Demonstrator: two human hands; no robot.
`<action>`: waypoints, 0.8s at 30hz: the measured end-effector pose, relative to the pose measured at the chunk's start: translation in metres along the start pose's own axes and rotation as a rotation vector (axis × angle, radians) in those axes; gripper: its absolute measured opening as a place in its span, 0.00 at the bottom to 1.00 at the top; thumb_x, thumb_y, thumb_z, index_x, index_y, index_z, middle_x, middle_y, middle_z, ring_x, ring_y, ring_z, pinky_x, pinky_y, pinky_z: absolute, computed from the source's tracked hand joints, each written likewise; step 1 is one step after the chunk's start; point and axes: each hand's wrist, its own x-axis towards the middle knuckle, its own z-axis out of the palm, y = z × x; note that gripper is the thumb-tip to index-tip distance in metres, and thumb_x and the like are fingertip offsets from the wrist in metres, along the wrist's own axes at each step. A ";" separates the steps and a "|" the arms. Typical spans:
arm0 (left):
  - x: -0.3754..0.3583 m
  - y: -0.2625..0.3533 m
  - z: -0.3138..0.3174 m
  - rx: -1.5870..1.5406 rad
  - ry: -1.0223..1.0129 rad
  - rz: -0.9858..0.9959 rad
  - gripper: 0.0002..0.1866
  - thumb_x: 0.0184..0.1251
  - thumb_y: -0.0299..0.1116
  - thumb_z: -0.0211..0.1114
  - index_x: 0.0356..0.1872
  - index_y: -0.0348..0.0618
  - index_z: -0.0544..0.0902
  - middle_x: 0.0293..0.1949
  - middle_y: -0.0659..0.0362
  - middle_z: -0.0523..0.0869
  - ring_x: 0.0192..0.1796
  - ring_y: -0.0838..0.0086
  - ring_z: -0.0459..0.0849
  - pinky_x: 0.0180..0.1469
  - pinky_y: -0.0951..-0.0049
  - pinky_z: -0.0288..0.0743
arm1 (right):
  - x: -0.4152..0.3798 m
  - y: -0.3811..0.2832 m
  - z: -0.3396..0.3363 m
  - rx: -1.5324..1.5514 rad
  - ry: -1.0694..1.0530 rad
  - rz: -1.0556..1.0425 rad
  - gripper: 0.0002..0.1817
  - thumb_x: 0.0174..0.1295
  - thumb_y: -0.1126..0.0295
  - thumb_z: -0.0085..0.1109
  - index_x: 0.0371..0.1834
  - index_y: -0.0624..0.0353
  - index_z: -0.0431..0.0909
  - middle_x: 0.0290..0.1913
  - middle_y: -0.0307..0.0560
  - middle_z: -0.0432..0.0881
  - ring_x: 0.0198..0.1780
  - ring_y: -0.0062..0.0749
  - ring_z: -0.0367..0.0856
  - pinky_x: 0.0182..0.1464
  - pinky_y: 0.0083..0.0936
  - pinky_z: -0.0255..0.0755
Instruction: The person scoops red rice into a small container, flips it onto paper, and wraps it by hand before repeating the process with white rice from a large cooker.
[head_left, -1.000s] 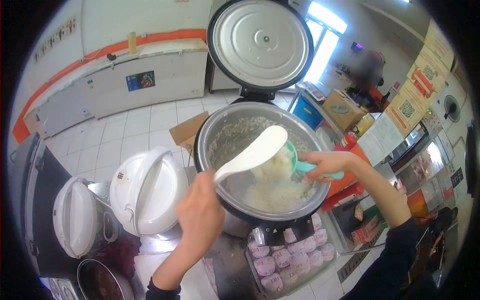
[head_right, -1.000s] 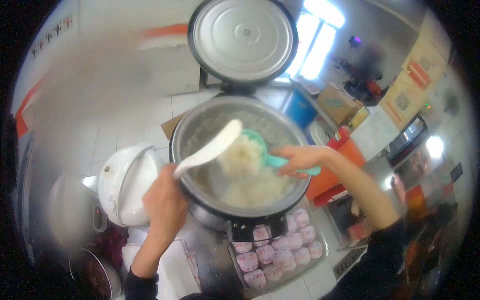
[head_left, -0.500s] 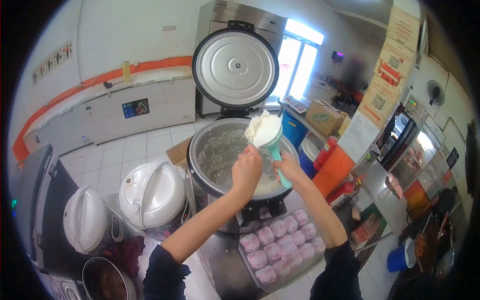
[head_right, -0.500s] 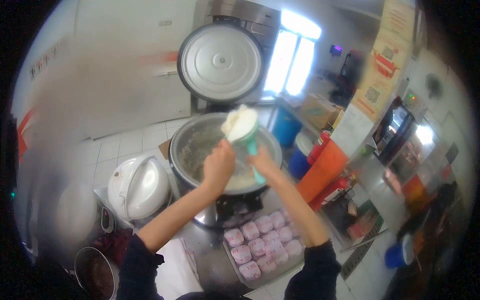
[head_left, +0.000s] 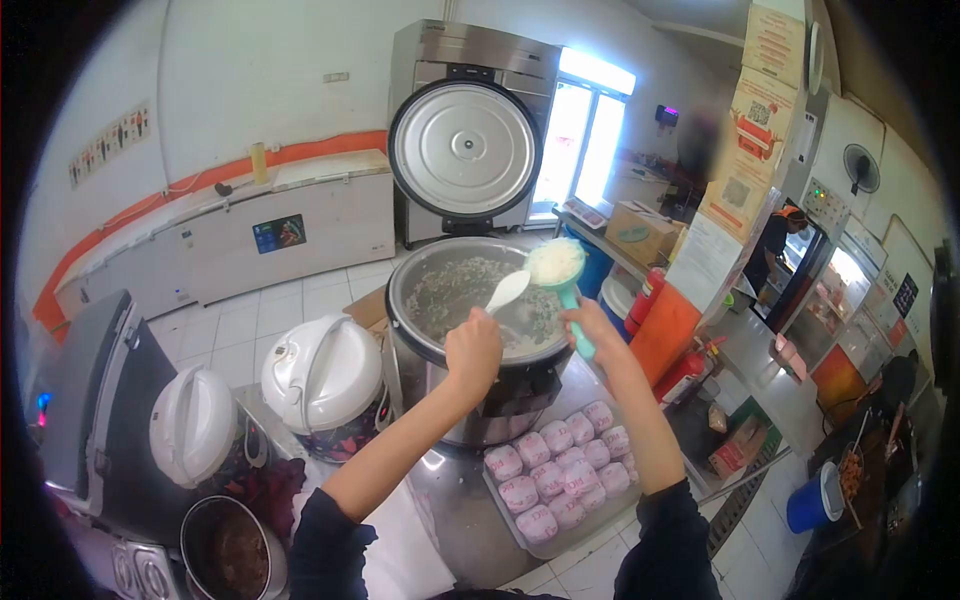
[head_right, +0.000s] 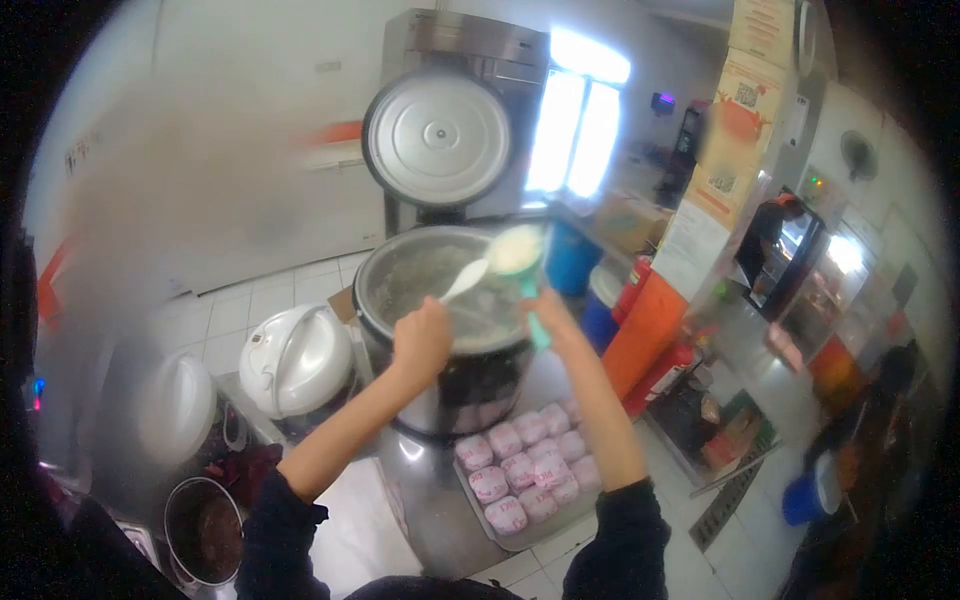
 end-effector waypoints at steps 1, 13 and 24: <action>-0.001 -0.006 -0.009 0.008 -0.001 -0.007 0.07 0.53 0.28 0.56 0.30 0.34 0.72 0.18 0.53 0.81 0.21 0.62 0.84 0.22 0.68 0.78 | -0.001 -0.002 -0.002 0.003 -0.010 0.002 0.09 0.55 0.73 0.53 0.35 0.60 0.63 0.20 0.38 0.68 0.13 0.22 0.66 0.12 0.19 0.61; -0.202 -0.135 -0.117 -0.357 -0.120 -0.210 0.24 0.52 0.29 0.61 0.53 0.44 0.70 0.48 0.52 0.73 0.53 0.57 0.70 0.55 0.59 0.61 | -0.175 0.049 0.088 0.385 -0.379 0.202 0.13 0.66 0.62 0.42 0.47 0.59 0.63 0.19 0.41 0.68 0.10 0.24 0.66 0.10 0.18 0.60; -0.493 -0.212 -0.091 -0.084 -0.562 -0.507 0.33 0.44 0.33 0.69 0.55 0.41 0.67 0.61 0.42 0.61 0.62 0.47 0.61 0.61 0.53 0.58 | -0.303 0.223 0.232 0.109 -0.377 0.257 0.24 0.64 0.63 0.48 0.64 0.46 0.61 0.29 0.46 0.73 0.17 0.34 0.73 0.14 0.25 0.67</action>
